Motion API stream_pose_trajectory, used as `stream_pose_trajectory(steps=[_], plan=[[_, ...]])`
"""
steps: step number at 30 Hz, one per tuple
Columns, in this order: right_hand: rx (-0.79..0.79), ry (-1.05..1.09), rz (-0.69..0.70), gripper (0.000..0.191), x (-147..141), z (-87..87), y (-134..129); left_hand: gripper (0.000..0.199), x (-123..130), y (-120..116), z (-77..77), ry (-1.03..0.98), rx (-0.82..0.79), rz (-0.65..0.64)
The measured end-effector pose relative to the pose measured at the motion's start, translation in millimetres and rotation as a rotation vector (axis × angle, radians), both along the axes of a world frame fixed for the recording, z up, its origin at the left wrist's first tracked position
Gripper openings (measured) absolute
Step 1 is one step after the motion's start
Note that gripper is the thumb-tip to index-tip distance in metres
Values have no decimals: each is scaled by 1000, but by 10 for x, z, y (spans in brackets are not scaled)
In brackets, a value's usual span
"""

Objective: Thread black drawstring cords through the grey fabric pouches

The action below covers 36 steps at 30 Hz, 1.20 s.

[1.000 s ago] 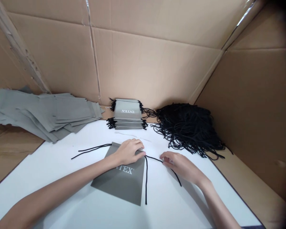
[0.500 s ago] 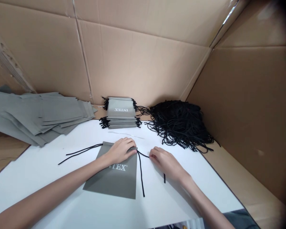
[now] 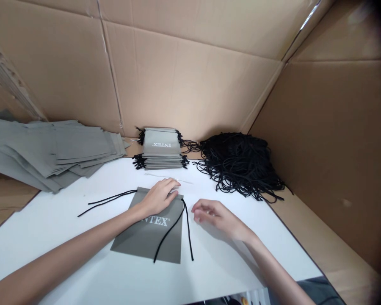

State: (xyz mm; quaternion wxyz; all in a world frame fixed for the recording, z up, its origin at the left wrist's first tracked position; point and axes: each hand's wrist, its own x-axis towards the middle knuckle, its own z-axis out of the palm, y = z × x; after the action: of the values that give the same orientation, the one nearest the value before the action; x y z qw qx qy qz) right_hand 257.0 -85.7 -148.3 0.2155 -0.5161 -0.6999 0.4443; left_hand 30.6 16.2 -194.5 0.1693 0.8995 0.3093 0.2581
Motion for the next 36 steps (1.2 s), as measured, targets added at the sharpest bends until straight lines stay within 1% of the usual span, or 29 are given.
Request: stream_pose_trajectory(steps=[1,3,6,8,11,14,17,19,23,27,29,32,35,36], plan=[[70,-97,-72,26,0,-52,24,22,3,-7,-1,9,18,-25],[150,-253,-146,21,-32,-140,58,28,7,-20,-7,39,61,-100],[191,-359,-195,14,-144,-221,76,39,13,-28,-23,105,124,-237],[223,-418,-217,14,-219,-250,81,38,19,-27,-32,140,158,-295],[260,-472,-222,9,-272,-276,103,28,27,-30,-39,166,194,-312],[288,-496,-212,6,-261,-288,130,19,42,-48,-42,188,212,-309],[317,-498,-190,7,-245,-299,143,17,63,-59,-44,199,205,-282],[329,-494,-174,4,-247,-312,146,19,73,-54,-38,190,182,-248],[332,-468,-163,13,-255,-340,151,23,64,-37,-2,154,114,-210],[312,-390,-193,17,-216,-344,174,20,27,-45,22,136,66,-281],[271,-310,-192,17,-165,-341,193,19,15,-47,16,124,45,-306],[153,-134,-142,18,-81,-337,231,19,22,-49,11,95,4,-302],[45,50,-78,24,-46,-307,269,13,76,-86,51,34,-47,-251],[23,99,-65,28,-46,-284,279,14,104,-110,73,5,-68,-228]])
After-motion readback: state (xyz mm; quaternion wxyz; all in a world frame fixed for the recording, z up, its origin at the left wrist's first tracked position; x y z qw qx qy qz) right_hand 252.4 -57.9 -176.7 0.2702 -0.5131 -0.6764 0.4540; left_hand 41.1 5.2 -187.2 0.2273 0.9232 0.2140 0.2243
